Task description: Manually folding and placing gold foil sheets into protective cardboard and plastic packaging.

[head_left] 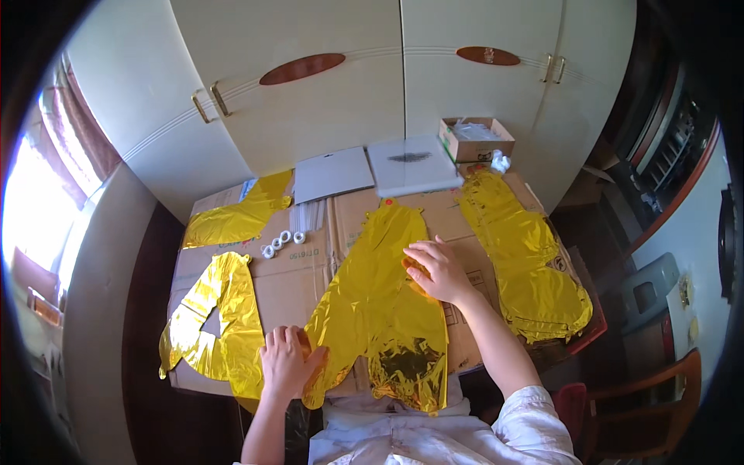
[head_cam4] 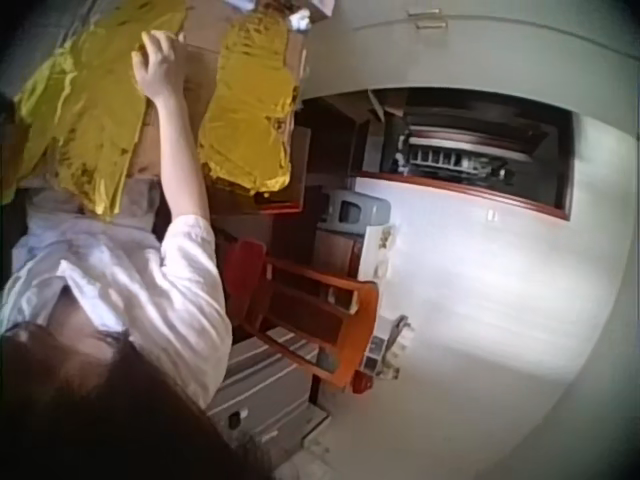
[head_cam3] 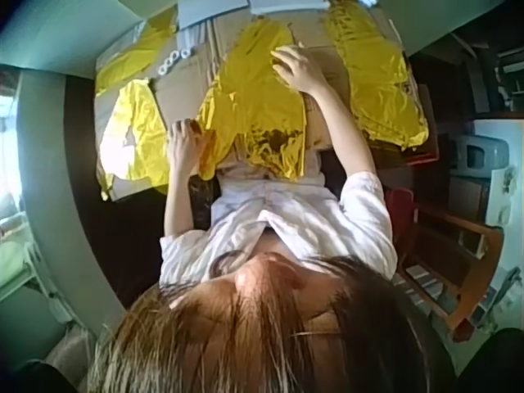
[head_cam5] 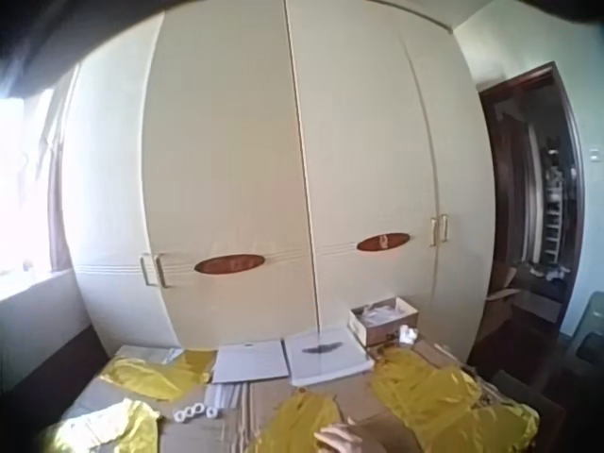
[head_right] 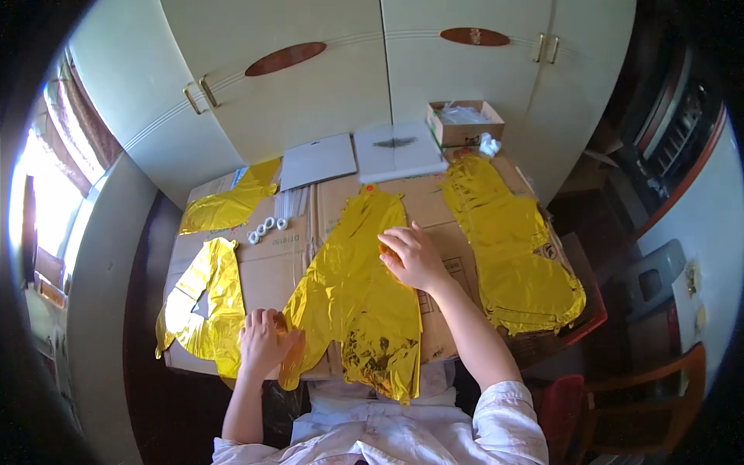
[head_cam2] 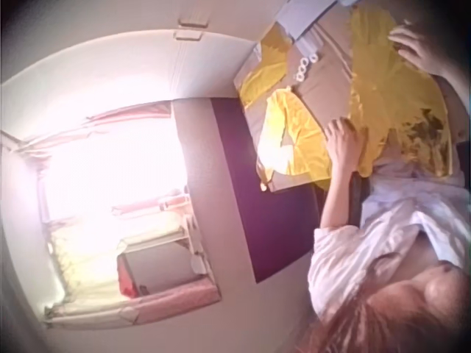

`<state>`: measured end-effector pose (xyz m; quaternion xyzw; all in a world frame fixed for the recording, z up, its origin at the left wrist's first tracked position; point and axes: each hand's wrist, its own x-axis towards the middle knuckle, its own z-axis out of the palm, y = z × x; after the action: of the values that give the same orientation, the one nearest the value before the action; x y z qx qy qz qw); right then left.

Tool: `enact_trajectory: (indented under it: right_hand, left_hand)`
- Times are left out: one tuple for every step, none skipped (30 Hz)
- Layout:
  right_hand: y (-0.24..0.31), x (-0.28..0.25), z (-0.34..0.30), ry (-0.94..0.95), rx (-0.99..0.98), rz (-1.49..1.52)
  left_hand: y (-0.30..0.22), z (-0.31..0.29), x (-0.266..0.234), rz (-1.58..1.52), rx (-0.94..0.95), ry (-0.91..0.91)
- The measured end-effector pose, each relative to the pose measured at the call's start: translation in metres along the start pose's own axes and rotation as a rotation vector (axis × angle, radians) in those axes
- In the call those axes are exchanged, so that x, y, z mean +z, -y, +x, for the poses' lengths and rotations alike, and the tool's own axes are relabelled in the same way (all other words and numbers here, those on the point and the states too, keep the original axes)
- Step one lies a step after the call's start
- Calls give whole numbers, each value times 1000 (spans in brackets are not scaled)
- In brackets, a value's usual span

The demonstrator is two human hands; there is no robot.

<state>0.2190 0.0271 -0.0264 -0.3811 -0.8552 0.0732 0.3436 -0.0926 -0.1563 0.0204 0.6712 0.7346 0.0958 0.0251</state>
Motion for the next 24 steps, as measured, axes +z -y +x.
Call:
enact_trajectory:
  right_hand:
    - [1, 1, 0, 10, -10, 1]
    - [-1, 1, 0, 27, -22, -16]
    - [-2, 2, -1, 32, -21, -21]
    - [-2, 3, -3, 36, -19, -27]
    - [-2, 3, -3, 39, -23, -29]
    - [-2, 4, -3, 48, -31, -43]
    - [-2, 4, -3, 57, -38, -58]
    - [-2, 4, -3, 61, -42, -75]
    - [-1, 4, -3, 75, -44, -82]
    - [-1, 5, -3, 89, -45, -90]
    - [0, 4, -3, 100, -46, -100]
    - [-2, 4, -3, 112, -38, -93]
    - [-4, 5, -4, 123, -30, -87]
    - [-3, 6, -4, 134, -22, -76]
    - [-3, 6, -4, 135, -21, -81]
    - [-4, 5, -5, 137, -19, -86]
    - [-4, 4, -4, 141, -21, -92]
    - [-3, 5, -4, 136, -25, -86]
    - [-4, 5, -4, 131, -29, -80]
    - [-3, 7, -4, 127, -39, -72]
    - [-3, 6, -4, 118, -36, -68]
    - [-3, 6, -4, 109, -33, -63]
    - [-3, 6, -4, 99, -34, -58]
    - [-2, 6, -3, 57, -51, -53]
  left_hand:
    - [-2, -4, 2, 2, -19, -15]
    - [-2, -5, 8, -6, -36, -30]
    - [-2, -5, 14, -14, -52, -46]
    - [0, -6, 18, -37, -48, -73]
    - [0, -6, 17, -83, -62, -44]
    - [1, -5, 15, -130, -74, -16]
    - [1, -3, 14, -178, -84, 13]
    - [2, -1, 12, -172, -86, 27]
    - [2, 0, 10, -167, -86, 43]
    - [3, 2, 8, -163, -86, 58]
    - [2, 4, 4, -233, -99, 94]
    - [1, 5, -2, -303, -111, 131]
    - [0, 7, -7, -372, -123, 168]
    - [0, 7, -10, -363, -148, 179]
    - [2, 7, -10, -462, -143, 211]
    - [5, 7, -9, -561, -138, 244]
    - [7, 5, -8, -664, -135, 274]
    - [5, 4, -5, -741, -122, 320]
    - [1, 3, -2, -817, -109, 366]
    - [-4, 1, 0, -895, -98, 407]
    - [-16, 2, -2, -939, -62, 415]
    - [-33, 3, -7, -982, -25, 423]
    - [-49, 5, -11, -1024, 11, 427]
    - [-60, 10, -12, -887, 105, 351]
